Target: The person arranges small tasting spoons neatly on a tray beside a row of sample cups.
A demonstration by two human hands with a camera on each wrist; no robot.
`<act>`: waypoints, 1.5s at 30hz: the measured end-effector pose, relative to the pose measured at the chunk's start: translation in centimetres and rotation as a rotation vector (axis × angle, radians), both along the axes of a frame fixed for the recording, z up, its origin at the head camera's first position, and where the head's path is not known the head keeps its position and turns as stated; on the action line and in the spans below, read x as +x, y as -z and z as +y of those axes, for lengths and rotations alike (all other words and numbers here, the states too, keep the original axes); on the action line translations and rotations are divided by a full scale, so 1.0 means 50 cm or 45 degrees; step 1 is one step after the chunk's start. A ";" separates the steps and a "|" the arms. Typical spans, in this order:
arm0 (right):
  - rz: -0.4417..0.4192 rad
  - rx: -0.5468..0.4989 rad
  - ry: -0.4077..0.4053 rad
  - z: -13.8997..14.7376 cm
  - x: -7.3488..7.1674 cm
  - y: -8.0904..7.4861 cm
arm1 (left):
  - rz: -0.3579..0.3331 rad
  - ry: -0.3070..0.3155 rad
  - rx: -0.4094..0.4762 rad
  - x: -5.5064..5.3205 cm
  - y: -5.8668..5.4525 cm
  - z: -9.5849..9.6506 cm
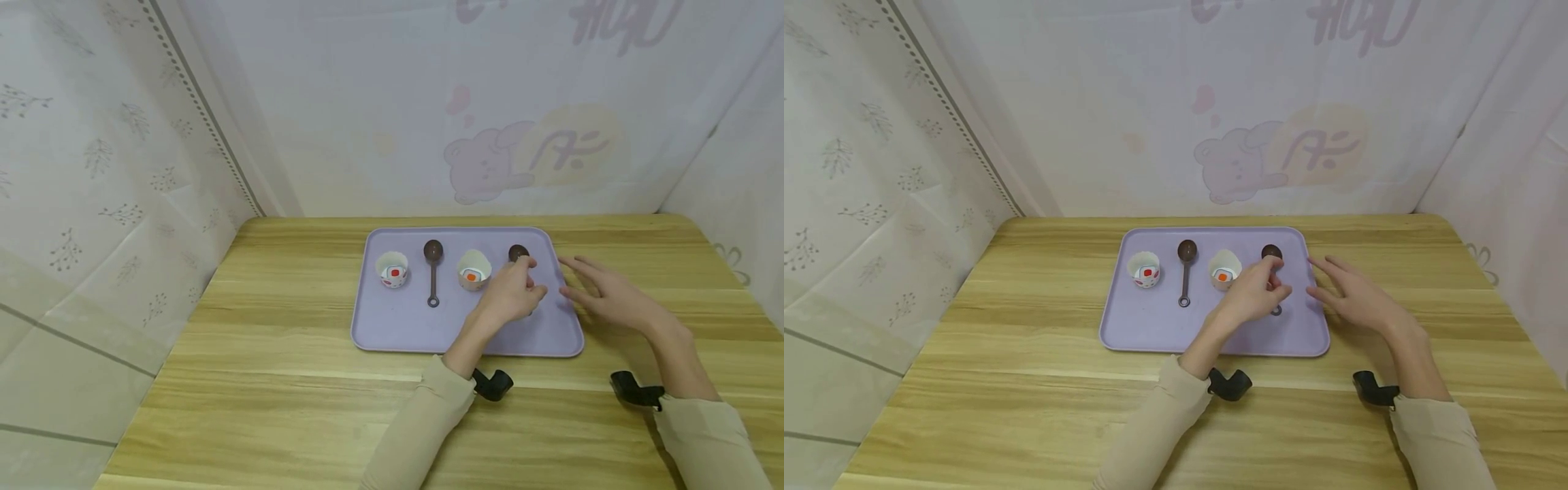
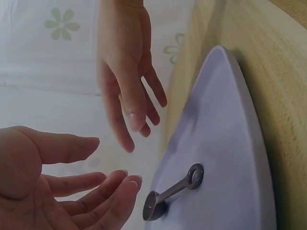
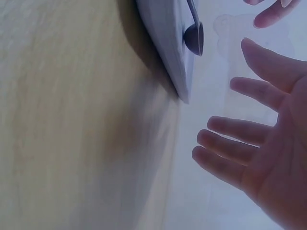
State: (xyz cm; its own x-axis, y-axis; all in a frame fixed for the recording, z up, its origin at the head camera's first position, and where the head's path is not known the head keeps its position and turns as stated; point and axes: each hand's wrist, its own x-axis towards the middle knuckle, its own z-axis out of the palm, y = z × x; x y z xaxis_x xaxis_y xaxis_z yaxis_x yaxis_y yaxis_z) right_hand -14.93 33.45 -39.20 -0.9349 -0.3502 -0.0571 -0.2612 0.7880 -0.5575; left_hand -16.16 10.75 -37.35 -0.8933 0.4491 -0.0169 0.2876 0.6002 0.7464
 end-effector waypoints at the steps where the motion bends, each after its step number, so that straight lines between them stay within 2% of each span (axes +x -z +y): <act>1: 0.011 -0.003 0.000 -0.001 0.000 -0.001 | 0.003 0.004 0.000 0.001 -0.002 -0.001; 12: 0.126 -0.039 0.014 -0.019 0.004 -0.015 | 0.070 0.032 0.031 0.005 -0.010 -0.024; 27: 0.236 -0.039 0.064 -0.035 0.017 -0.032 | 0.156 0.010 0.025 0.018 -0.032 -0.053; 38: 0.275 -0.037 0.063 -0.044 0.023 -0.042 | 0.234 -0.040 -0.013 0.033 -0.050 -0.069; 45: 0.302 -0.037 0.069 -0.049 0.025 -0.044 | 0.344 -0.050 -0.039 0.039 -0.048 -0.076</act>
